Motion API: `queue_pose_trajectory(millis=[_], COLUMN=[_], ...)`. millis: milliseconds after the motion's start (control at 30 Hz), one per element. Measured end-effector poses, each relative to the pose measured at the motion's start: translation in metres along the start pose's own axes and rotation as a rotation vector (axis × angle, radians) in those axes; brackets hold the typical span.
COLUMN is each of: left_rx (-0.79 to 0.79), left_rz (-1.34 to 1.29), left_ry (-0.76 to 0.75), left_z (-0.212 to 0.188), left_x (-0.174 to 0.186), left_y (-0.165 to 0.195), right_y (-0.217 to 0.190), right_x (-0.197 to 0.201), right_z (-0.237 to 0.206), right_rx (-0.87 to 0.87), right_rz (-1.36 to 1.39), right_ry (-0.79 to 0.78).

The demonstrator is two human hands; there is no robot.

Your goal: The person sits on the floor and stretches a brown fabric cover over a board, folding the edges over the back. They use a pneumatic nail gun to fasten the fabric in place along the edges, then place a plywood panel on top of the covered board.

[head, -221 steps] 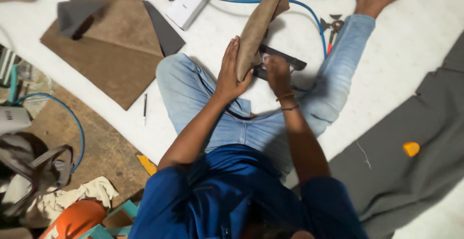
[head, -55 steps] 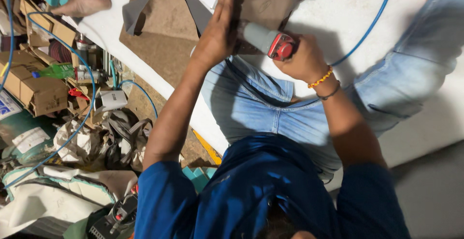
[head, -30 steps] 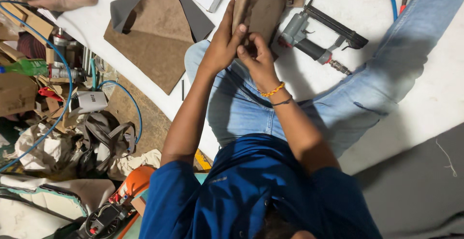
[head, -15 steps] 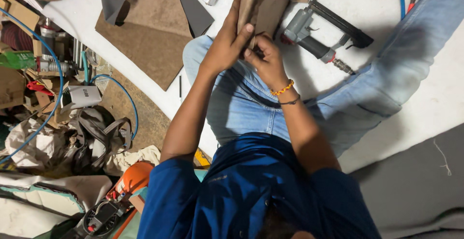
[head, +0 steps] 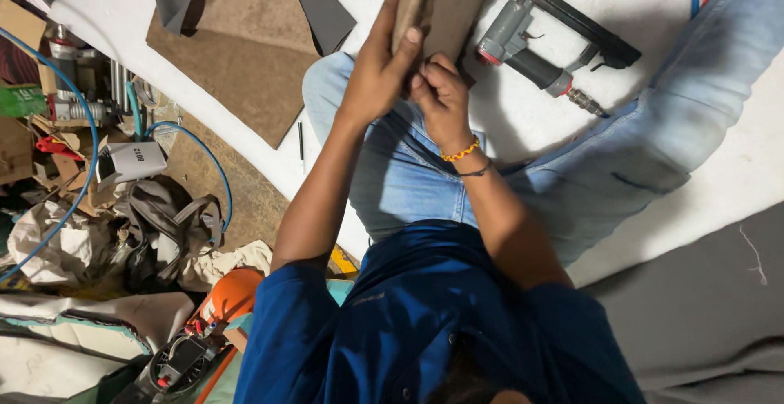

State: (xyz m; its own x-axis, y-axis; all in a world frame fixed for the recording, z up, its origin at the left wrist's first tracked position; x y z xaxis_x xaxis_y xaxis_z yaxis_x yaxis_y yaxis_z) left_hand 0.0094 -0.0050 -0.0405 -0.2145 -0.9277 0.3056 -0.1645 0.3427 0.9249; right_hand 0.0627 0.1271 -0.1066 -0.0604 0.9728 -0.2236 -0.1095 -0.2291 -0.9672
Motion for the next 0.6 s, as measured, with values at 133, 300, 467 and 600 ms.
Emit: queue_pose_trajectory(millis=[133,300,467,600], left_rx=[0.018,-0.264,-0.265,-0.351], left_rz=[-0.255,-0.239,-0.191,-0.084], left_ry=[0.221,0.419,0.379,0.373], left_z=[-0.008,-0.027,-0.028,-0.027], left_x=[-0.022,-0.058,-0.056,-0.059], left_y=[-0.019,-0.04,-0.046,-0.039], right_y=[0.005,0.005,0.006,0.006], right_x=[0.001,0.013,0.019,0.051], right_z=[-0.001,0.0,-0.004,0.012], right_rx=[0.049,-0.043,-0.077,-0.077], right_rz=[-0.014,0.068,0.118,0.084], right_ry=[-0.001,-0.038,-0.101,-0.319])
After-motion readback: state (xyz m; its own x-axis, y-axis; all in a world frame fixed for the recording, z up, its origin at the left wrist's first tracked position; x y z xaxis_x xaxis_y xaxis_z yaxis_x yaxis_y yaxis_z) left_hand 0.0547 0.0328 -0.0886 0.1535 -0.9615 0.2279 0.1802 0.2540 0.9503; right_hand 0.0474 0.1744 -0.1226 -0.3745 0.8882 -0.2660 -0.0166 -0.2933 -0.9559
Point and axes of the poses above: each hand's wrist, its own z-axis towards the middle knuckle, its own x-axis out of the back of the hand, y = z × x, the point moved 1 cm from there along z, towards the middle knuckle, and after that the axes turned 4 degrees about x, right-handed, at the moved point
